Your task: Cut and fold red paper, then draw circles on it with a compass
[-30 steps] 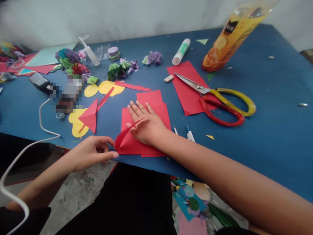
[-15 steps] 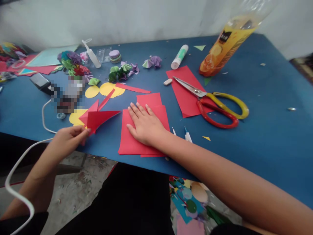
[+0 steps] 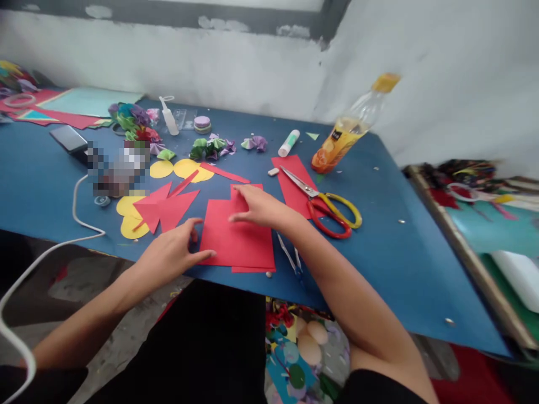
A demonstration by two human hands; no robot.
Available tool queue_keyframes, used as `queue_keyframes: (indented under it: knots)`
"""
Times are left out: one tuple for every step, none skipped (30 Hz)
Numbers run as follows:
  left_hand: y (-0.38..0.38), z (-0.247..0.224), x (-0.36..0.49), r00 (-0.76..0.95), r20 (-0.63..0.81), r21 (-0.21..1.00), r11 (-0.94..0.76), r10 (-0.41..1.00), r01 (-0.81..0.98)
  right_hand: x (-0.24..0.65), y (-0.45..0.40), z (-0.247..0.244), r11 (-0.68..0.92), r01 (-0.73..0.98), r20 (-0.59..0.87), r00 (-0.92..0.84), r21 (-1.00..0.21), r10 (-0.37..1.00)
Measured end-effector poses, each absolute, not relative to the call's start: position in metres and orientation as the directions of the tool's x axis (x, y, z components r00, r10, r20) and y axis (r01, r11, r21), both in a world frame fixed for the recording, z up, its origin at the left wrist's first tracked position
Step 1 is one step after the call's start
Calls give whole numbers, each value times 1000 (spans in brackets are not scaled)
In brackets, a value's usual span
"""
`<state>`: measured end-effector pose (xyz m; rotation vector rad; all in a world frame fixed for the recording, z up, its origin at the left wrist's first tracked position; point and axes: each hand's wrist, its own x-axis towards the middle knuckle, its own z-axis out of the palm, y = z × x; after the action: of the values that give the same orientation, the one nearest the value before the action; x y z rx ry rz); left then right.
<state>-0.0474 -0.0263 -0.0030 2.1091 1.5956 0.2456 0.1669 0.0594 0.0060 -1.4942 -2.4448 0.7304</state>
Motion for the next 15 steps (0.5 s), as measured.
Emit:
queue_keyframes:
  knots:
    - [-25,-5,-45,322,-138,502,-214,937,838,167,60,10,385,808,-139,-488,-447,862]
    - [-24,-7,-44,335,-129,530,-221,933,819,167,60,13,388,823,-174,-490,-414,854]
    - [-23,-9,-44,346,-118,559,-226,931,798,165,61,16,380,834,-200,-484,-400,852]
    - [-23,-12,-45,354,-108,591,-226,929,774,163,62,18,366,842,-216,-473,-395,854]
    - [-23,-15,-46,355,-95,629,-220,930,745,161,63,21,351,849,-224,-459,-394,859]
    - [-25,-18,-48,350,-75,676,-211,934,706,161,64,24,336,855,-228,-445,-394,866]
    - [-27,-22,-50,333,-42,728,-199,942,655,161,64,29,322,860,-224,-431,-397,874]
    - [-29,-25,-52,295,11,782,-192,955,593,163,63,34,304,861,-214,-414,-407,885]
    - [-32,-28,-55,231,79,832,-191,970,520,167,61,40,286,860,-197,-395,-422,897]
    - [-34,-31,-58,135,151,875,-196,979,442,171,56,46,271,859,-178,-377,-434,909]
    - [-37,-34,-62,26,212,910,-207,977,359,176,48,51,247,849,-141,-347,-467,927]
    - [-39,-35,-64,-73,245,938,-217,967,271,181,37,55,220,832,-95,-308,-509,947]
    - [-41,-36,-66,-144,246,959,-220,958,177,184,24,57,191,806,-46,-261,-560,964]
    - [-42,-35,-67,-170,215,976,-205,962,74,185,8,56,122,659,59,-116,-742,991]
    - [-44,-34,-67,-149,159,986,-165,976,-30,183,-10,52,88,461,112,26,-883,993]
